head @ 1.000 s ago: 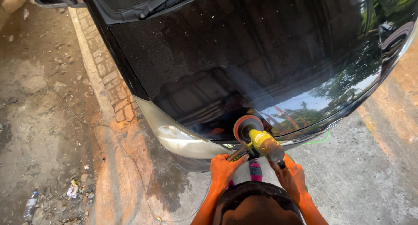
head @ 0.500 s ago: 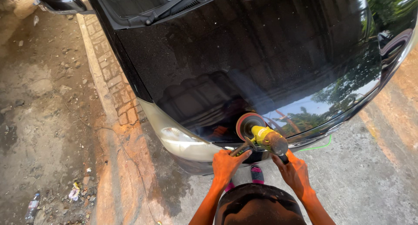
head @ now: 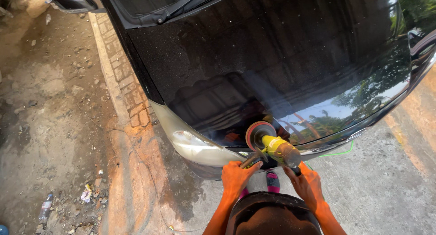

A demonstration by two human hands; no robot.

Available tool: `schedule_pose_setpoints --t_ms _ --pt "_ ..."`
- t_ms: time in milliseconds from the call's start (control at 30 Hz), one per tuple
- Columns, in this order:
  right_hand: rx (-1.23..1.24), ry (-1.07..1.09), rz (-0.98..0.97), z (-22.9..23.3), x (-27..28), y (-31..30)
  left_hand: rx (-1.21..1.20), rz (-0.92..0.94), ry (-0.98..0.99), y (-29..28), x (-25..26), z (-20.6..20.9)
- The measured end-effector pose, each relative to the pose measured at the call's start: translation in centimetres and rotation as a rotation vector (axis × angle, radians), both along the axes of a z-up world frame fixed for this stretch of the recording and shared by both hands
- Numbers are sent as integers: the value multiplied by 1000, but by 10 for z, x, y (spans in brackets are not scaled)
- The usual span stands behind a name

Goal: The person applies polish from a metal container onto the hood of a black car and then operates a power polisher tool to buff the surface.

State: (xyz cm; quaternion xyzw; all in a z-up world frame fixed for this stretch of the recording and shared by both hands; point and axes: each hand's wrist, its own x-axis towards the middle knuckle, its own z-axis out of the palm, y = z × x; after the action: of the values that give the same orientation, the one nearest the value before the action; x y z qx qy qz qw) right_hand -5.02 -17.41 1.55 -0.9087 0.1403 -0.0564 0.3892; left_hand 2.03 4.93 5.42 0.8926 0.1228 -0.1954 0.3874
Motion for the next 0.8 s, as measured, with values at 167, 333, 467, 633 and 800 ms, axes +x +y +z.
schedule_pose_setpoints --t_ms 167,333,467,633,800 --pt "42 16 -58 -6 -15 -3 30 -12 -8 -7 -7 -4" --pt "111 44 -115 -16 -25 -20 -41 -88 -32 -26 -4 -10" --pt "64 86 -90 -38 -35 -16 -52 -126 -65 -16 -8 -30" --pt "-105 54 116 -59 -23 11 -77 25 -122 35 -34 -74" --pt "-82 169 285 -53 4 60 -70 168 -119 90 -54 -109"
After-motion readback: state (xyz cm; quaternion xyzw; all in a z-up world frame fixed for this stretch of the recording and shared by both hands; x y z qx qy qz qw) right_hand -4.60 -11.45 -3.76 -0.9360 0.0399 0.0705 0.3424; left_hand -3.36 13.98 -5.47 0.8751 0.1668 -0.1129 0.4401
